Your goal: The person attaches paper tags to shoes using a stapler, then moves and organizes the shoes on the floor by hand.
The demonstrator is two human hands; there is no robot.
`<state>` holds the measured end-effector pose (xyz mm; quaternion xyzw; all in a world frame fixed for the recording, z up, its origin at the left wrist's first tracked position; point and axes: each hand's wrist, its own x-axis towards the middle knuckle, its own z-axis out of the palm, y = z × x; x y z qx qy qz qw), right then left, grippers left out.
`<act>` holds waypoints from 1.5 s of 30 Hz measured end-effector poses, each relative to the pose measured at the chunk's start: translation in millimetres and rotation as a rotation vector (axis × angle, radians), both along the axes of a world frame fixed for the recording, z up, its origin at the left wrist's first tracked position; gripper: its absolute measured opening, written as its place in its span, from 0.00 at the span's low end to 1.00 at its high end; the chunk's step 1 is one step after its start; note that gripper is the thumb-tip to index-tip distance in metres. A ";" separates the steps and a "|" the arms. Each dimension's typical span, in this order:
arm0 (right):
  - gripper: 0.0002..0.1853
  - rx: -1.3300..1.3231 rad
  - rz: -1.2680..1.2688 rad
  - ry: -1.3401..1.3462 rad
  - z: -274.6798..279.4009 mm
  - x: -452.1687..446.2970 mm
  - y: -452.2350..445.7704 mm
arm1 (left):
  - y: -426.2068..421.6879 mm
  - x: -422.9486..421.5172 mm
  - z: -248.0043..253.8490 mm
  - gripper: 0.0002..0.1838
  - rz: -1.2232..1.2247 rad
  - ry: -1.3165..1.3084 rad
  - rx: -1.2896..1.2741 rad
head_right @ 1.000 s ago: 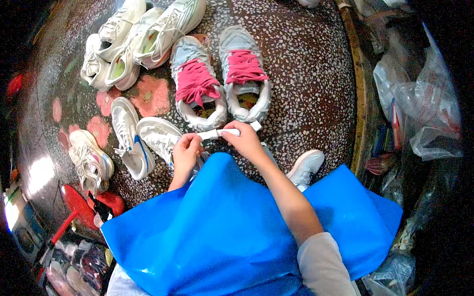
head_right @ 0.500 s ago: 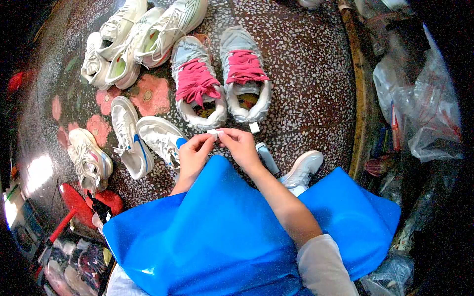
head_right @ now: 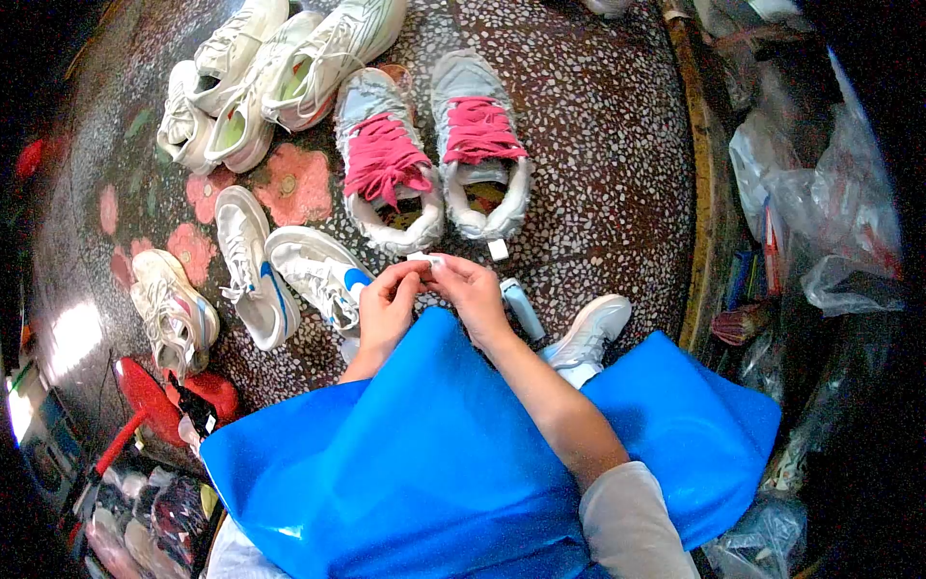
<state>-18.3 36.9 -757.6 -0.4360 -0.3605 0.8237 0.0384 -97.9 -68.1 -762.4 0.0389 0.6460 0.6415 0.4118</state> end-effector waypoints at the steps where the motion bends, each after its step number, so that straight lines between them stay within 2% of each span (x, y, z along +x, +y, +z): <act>1: 0.16 -0.016 -0.024 -0.051 -3.2 0.6 0.3 | -1.6 -0.6 1.5 0.10 0.000 0.000 0.000; 4: 0.15 -0.068 -0.091 -0.103 -2.3 -0.8 0.5 | -8.6 -6.6 -3.1 0.12 0.051 0.142 -0.215; 7: 0.15 -0.118 -0.138 -0.111 -1.7 -1.1 0.0 | -6.5 -12.8 -12.6 0.12 0.003 -0.008 -0.209; 9: 0.15 -0.129 -0.145 -0.121 -3.6 0.8 -0.3 | -3.1 -13.9 -14.1 0.12 -0.018 -0.268 -0.117; 12: 0.15 -0.167 -0.178 -0.098 -7.5 3.0 -1.5 | 3.4 -13.6 -12.3 0.09 0.032 -0.403 -0.085; 15: 0.15 -0.178 -0.197 -0.128 -6.6 3.0 -3.0 | 3.0 -15.6 -11.8 0.08 -0.034 -0.431 -0.049; 18: 0.15 -0.143 -0.177 -0.159 -2.8 3.2 -1.5 | 3.2 -19.2 -7.6 0.08 0.007 -0.482 -0.097; 27: 0.15 -0.149 -0.138 -0.138 -2.8 7.9 3.9 | 1.1 -23.1 -18.8 0.08 -0.087 -0.321 -0.170; 29: 0.18 0.078 0.090 -0.264 -5.6 15.4 11.1 | 0.2 -22.8 -22.9 0.08 -0.093 -0.293 -0.168; 30: 0.18 0.076 0.090 -0.266 -4.6 22.4 16.2 | -0.6 -22.4 -24.4 0.08 -0.100 -0.266 -0.167; 32: 0.22 1.267 0.777 -0.384 1.1 44.3 30.2 | -1.5 -24.0 -23.5 0.09 -0.128 -0.250 -0.180; 34: 0.26 1.343 0.909 -0.578 -0.5 70.4 35.3 | 0.1 -24.7 -25.0 0.09 -0.153 -0.224 -0.188; 37: 0.25 1.304 0.908 -0.657 -12.6 108.6 36.4 | -0.5 -23.3 -25.7 0.10 -0.131 -0.272 -0.177; 39: 0.25 1.121 1.066 -0.763 -27.0 124.3 36.8 | -1.1 -23.3 -23.4 0.10 -0.159 -0.210 -0.175; 43: 0.23 1.166 1.063 -0.600 -20.8 116.8 44.6 | -1.4 -17.9 -28.5 0.10 -0.117 -0.214 -0.109; 45: 0.22 0.649 0.897 -0.543 -8.1 94.9 47.0 | -3.0 -17.5 -28.5 0.10 -0.116 -0.223 -0.084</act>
